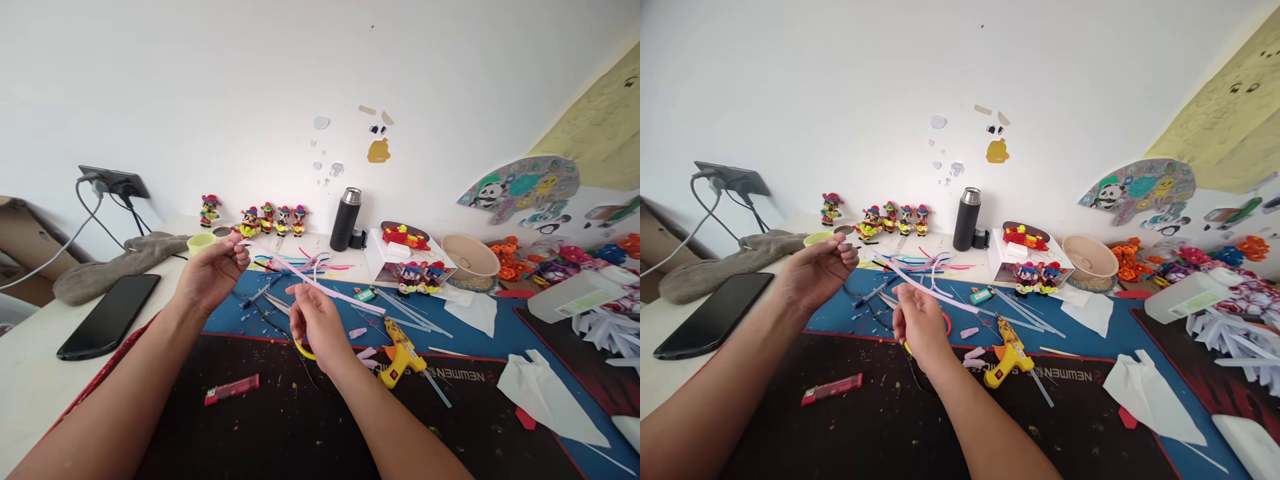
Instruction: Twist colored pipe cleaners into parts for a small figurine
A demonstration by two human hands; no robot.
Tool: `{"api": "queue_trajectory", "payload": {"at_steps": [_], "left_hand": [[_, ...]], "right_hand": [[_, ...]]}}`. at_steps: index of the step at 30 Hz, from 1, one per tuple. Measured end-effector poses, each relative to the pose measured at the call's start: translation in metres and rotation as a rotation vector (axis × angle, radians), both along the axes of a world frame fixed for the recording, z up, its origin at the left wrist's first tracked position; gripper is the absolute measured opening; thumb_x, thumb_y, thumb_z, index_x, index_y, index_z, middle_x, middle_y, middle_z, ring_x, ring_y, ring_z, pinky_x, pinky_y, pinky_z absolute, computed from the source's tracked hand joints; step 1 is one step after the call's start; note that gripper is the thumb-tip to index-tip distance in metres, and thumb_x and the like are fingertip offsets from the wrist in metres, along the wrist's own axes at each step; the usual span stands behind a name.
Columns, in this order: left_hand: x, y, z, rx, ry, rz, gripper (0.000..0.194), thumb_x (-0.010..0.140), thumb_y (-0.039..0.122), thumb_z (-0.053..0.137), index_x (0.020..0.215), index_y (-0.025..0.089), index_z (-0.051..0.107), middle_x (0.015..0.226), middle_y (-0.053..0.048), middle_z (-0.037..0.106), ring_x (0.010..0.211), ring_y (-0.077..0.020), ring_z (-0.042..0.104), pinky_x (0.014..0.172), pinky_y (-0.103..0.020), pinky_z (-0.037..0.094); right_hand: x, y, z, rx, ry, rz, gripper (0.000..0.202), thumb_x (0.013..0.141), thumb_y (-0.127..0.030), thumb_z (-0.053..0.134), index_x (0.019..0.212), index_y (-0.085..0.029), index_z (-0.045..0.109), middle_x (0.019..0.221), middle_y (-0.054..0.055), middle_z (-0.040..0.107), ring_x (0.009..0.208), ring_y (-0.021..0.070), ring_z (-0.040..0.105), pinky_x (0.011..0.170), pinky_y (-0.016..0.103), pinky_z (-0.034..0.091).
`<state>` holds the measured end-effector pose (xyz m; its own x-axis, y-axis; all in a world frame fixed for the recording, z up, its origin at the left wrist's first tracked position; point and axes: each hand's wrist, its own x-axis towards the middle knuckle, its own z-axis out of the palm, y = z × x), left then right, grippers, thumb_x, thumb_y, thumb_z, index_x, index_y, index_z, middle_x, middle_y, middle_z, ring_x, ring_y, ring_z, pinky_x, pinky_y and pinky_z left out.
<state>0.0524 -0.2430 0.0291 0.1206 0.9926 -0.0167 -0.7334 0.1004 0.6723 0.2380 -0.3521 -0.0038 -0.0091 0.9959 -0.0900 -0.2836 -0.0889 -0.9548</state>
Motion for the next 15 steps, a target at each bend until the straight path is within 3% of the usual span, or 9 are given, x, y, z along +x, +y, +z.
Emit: {"api": "queue_trajectory", "payload": {"at_steps": [6,15], "left_hand": [[0.002,0.002,-0.004,0.005,0.110,0.064,0.009,0.073,0.007,0.073,0.080,0.012,0.072,0.070,-0.003,0.063,0.063,-0.0094,0.059,0.058,-0.017,0.053],[-0.003,0.011,-0.009,-0.064,0.082,0.133,0.013,0.078,0.002,0.065,0.085,0.008,0.073,0.070,-0.003,0.064,0.060,-0.0089,0.062,0.057,-0.014,0.055]], "right_hand": [[0.010,0.008,0.003,0.082,0.063,-0.120,0.053,0.087,-0.068,0.070,0.105,-0.019,0.063,0.055,-0.009,0.053,0.039,0.0087,0.044,0.037,0.020,0.030],[0.006,0.003,0.002,0.083,-0.106,-0.002,0.043,0.091,-0.054,0.068,0.114,-0.018,0.067,0.061,-0.007,0.058,0.041,0.0082,0.047,0.041,0.021,0.035]]}}
